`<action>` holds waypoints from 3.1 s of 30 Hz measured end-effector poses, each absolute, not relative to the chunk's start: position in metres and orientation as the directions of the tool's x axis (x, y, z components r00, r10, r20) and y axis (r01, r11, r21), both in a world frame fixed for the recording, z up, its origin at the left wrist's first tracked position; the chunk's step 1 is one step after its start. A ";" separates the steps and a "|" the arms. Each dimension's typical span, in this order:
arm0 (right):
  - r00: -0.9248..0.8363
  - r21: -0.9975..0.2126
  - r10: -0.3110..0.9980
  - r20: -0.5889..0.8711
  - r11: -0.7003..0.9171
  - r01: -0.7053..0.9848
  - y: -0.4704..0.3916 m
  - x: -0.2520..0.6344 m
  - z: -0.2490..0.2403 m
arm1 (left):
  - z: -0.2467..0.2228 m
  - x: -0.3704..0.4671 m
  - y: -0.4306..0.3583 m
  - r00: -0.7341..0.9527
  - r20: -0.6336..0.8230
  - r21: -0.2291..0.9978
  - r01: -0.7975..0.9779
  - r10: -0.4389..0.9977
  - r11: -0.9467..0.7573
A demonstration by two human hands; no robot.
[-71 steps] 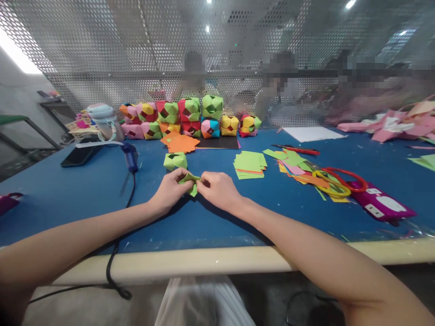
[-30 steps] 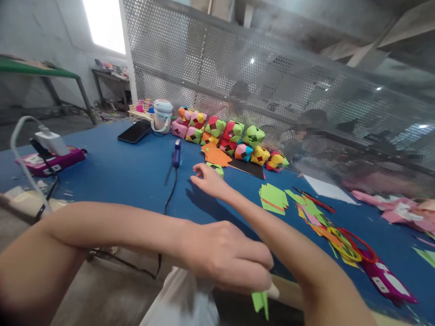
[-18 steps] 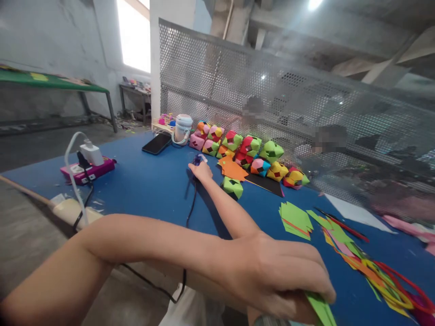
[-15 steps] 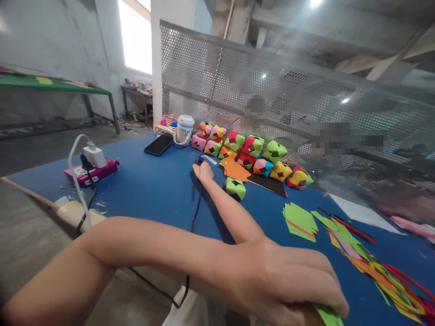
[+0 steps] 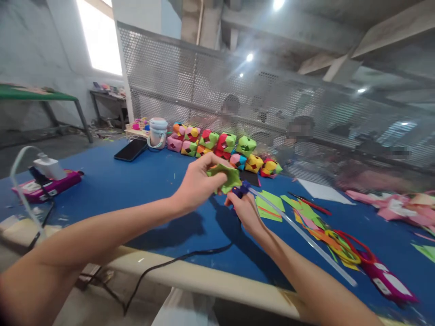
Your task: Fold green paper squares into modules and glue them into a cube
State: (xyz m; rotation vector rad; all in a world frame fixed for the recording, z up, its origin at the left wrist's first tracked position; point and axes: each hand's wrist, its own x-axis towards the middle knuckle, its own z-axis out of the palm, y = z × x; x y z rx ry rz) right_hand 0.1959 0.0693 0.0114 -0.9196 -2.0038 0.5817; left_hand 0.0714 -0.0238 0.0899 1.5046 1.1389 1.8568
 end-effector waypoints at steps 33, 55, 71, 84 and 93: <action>-0.564 -0.594 0.747 0.353 0.644 0.482 0.049 0.262 0.000 | -0.002 0.071 0.019 -0.342 0.133 0.920 0.391 0.930 0.012; -0.534 -0.579 0.770 0.349 0.625 0.524 0.047 0.264 0.003 | 0.004 0.075 0.016 -0.342 0.190 0.858 0.514 0.920 0.014; -0.543 -0.607 0.766 0.344 0.623 0.494 0.046 0.266 0.002 | 0.005 0.075 0.015 -0.352 0.197 0.855 0.519 0.915 0.015; -0.546 -0.600 0.762 0.348 0.629 0.495 0.046 0.266 0.003 | 0.003 0.077 0.015 -0.334 0.168 0.867 0.497 0.927 0.022; -0.543 -0.604 0.767 0.342 0.622 0.499 0.046 0.268 0.002 | 0.002 0.076 0.016 -0.323 0.144 0.875 0.483 0.935 0.032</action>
